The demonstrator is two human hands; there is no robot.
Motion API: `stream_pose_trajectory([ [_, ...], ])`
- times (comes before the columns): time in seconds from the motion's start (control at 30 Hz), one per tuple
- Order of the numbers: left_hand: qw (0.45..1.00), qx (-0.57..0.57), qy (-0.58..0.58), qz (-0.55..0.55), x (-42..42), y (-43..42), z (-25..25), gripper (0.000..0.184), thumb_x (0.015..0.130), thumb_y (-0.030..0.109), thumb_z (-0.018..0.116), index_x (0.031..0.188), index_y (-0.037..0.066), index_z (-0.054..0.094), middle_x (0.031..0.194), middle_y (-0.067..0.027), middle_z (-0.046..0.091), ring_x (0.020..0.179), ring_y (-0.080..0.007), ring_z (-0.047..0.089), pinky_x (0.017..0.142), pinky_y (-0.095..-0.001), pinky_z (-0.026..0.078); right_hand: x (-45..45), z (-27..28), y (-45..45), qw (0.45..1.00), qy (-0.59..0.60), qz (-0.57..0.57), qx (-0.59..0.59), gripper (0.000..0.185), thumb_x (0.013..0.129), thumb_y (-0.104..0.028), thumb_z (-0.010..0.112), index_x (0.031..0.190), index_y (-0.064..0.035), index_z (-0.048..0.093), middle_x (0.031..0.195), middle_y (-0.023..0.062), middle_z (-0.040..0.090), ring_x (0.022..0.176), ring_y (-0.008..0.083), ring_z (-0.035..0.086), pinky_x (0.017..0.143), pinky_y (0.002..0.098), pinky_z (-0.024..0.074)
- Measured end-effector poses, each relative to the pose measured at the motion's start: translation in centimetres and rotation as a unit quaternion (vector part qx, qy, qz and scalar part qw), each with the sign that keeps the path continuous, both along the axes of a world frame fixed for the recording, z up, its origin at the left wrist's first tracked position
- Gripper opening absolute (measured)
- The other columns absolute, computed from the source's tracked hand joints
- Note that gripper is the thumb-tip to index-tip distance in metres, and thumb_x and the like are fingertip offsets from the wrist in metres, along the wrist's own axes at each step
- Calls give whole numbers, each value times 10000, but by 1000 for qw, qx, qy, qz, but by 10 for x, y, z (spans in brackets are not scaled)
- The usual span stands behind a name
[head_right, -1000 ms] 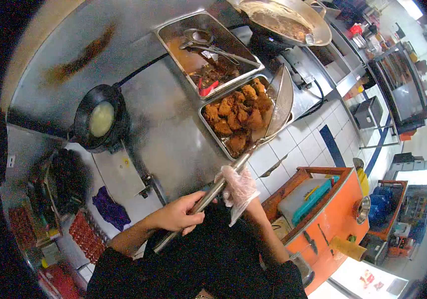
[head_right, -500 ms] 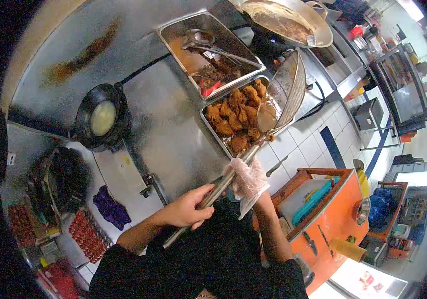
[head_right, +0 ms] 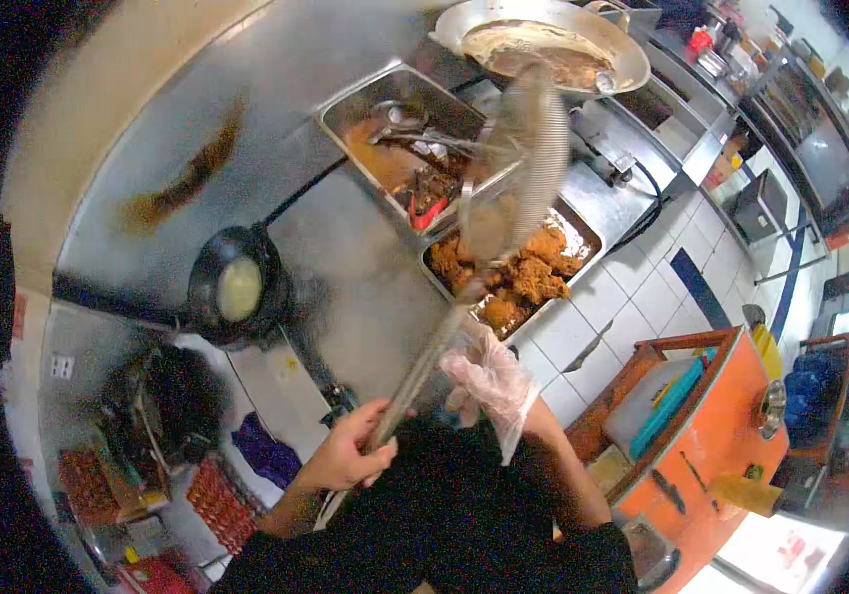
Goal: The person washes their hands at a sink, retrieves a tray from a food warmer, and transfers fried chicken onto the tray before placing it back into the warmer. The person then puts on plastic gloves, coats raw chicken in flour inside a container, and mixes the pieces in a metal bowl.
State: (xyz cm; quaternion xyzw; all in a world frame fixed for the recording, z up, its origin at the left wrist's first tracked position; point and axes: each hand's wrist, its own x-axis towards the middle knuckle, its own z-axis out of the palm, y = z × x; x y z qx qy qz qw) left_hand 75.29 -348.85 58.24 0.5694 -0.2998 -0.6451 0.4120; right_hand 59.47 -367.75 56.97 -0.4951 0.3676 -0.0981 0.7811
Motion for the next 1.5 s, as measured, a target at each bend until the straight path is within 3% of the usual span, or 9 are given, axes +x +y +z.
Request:
stream_pose_trajectory([
  [0.3,909,-58,-402,94,140,-61,-57,411,762,118,651,1139,-26,575,724,-54,582,581,-116,552,529,-302,457,-75,-62,-27,996,52,-38,-55,584,926,-294,634,1388,-27,397,1069,107,632,678,147,622,493,264,504],
  [0.6,827,-11,-543,146,226,-193,-121,348,696,226,694,915,-37,631,784,-214,657,768,-346,670,691,-433,509,-115,-103,-17,990,66,-126,7,544,912,-247,650,1358,-34,422,1064,126,631,621,146,607,467,260,479],
  [0.8,779,-13,-613,131,233,-224,-140,352,668,235,716,911,-12,651,878,-234,669,844,-384,661,758,-442,511,-131,-117,-5,982,96,-155,46,479,928,-252,614,1326,-56,433,1010,108,641,634,159,612,479,257,462],
  [0.9,790,-15,-597,140,242,-228,-158,394,665,241,733,965,0,652,918,-228,673,853,-383,661,764,-443,514,-134,-124,-4,982,81,-161,52,469,922,-252,609,1322,-67,449,1023,93,650,639,147,598,511,262,462],
  [1.0,852,-44,-490,182,224,-223,-137,472,677,257,771,1051,4,633,851,-125,684,771,-234,662,695,-388,522,-120,-111,-10,979,154,-124,48,387,950,-222,535,1315,-106,483,1110,50,631,705,109,594,558,219,452],
  [1.07,865,-100,-456,185,245,-228,-175,670,660,269,780,1209,-24,529,1133,-221,607,1026,-323,606,857,-442,502,-113,-123,-14,988,119,-98,13,371,969,-256,527,1301,-92,502,1080,88,632,657,112,584,511,208,447],
  [1.17,909,-33,-377,176,252,-239,-179,1000,598,241,868,1374,-82,327,1182,-257,573,1016,-353,617,819,-417,533,-97,-155,-26,989,97,-97,52,429,947,-265,586,1326,-119,446,978,79,634,553,132,562,422,246,417],
  [1.3,879,-24,-444,175,231,-224,-153,972,611,298,861,1353,-31,326,1033,-280,629,966,-345,650,807,-418,530,-75,-153,-29,996,59,10,61,465,911,-342,654,1301,-154,483,950,94,626,510,122,525,377,232,393],
  [1.5,845,-62,-392,359,195,-142,-131,827,744,241,778,1389,-22,333,1195,-222,604,1078,-313,606,900,-386,513,-33,-145,-15,985,122,109,47,385,919,-301,638,1252,-147,524,935,96,631,508,136,556,378,226,395],
])
